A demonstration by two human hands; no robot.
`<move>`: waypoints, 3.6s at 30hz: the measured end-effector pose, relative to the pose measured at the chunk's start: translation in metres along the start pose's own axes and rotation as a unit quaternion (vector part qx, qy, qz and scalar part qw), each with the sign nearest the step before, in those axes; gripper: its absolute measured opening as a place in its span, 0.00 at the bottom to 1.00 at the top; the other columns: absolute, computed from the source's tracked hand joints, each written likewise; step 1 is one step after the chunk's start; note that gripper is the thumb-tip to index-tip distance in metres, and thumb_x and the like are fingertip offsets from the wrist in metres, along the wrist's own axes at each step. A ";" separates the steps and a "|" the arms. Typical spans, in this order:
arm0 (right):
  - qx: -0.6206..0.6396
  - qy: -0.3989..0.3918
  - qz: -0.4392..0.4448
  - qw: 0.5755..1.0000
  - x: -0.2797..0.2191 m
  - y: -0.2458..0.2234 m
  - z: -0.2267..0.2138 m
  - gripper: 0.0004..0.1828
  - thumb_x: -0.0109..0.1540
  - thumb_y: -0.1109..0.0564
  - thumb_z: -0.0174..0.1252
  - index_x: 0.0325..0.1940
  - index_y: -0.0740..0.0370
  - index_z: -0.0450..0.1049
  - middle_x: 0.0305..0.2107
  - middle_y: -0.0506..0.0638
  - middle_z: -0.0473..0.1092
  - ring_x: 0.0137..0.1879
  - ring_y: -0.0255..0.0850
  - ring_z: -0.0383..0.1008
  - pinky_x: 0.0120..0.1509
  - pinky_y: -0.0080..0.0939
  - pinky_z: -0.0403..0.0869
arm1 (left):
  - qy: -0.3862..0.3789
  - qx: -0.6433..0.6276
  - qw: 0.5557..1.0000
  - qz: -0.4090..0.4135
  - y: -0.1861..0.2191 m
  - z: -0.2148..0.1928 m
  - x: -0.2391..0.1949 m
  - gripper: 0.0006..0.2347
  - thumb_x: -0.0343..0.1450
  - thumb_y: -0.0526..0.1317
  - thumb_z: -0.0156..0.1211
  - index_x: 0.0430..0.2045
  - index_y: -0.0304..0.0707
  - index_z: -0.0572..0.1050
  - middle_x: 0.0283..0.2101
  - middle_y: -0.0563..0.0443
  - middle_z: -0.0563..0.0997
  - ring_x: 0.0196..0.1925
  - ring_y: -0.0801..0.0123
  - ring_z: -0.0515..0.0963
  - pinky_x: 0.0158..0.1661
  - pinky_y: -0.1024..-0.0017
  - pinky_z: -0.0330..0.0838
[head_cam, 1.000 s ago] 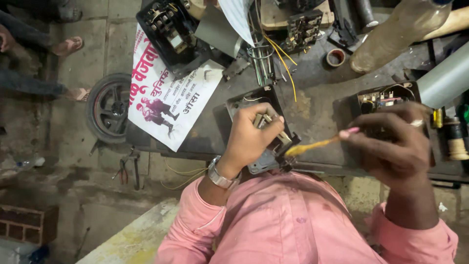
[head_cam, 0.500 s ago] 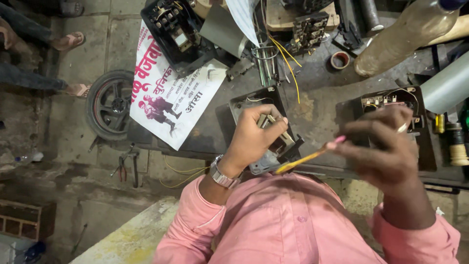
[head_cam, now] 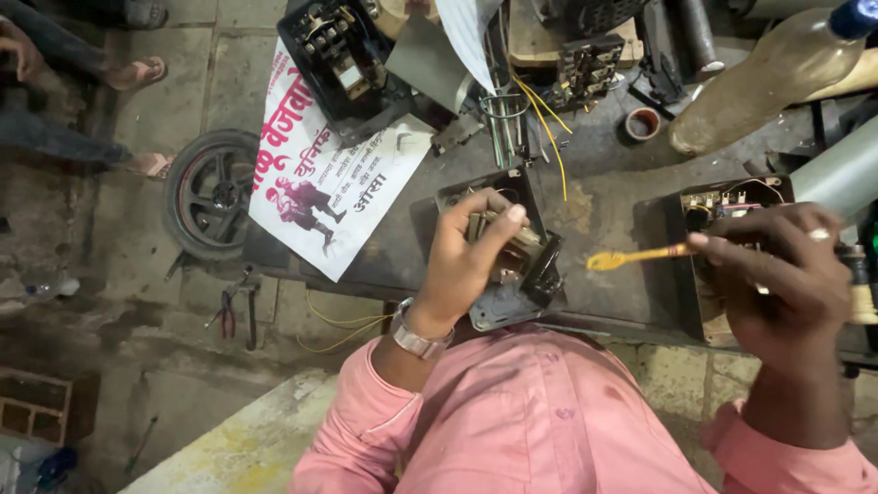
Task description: The person cleans the contacts of an electrical component by pouring liquid from a plastic bottle and scrubbing with a toothbrush. The person repeats this process on a second component, then uses a screwdriver to adjust parts inside the housing.
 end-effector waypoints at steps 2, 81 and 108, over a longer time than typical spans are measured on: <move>0.087 0.024 0.064 0.994 -0.014 0.018 0.009 0.16 0.64 0.69 0.61 0.53 0.59 0.80 0.43 0.51 0.76 0.46 0.36 0.73 0.53 0.32 0.67 | -0.007 -0.177 0.978 -0.110 -0.018 0.004 -0.006 0.05 0.74 0.40 0.57 0.35 0.39 0.74 0.36 0.55 0.80 0.35 0.79 0.81 0.32 0.79 0.73; 0.115 -0.102 -0.097 0.983 0.005 -0.048 0.034 0.26 0.49 0.68 0.61 0.51 0.51 0.79 0.37 0.48 0.75 0.39 0.39 0.71 0.55 0.48 0.62 | -0.119 -0.007 0.985 0.126 0.006 0.001 -0.027 0.08 0.72 0.38 0.57 0.29 0.28 0.73 0.32 0.47 0.78 0.34 0.69 0.78 0.38 0.71 0.73; 0.602 -0.017 0.423 0.677 -0.072 0.004 0.145 0.18 0.59 0.63 0.65 0.53 0.68 0.75 0.28 0.46 0.72 0.27 0.29 0.67 0.28 0.29 0.65 | -0.049 0.272 0.936 0.218 0.008 0.032 -0.046 0.17 0.67 0.38 0.64 0.47 0.30 0.72 0.44 0.46 0.79 0.48 0.65 0.80 0.49 0.69 0.73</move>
Point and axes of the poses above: each hand's wrist, its own x-axis towards the middle knuckle, its own z-axis out of the palm, y = z × x, the point moved 9 cm from there along x, towards the middle knuckle
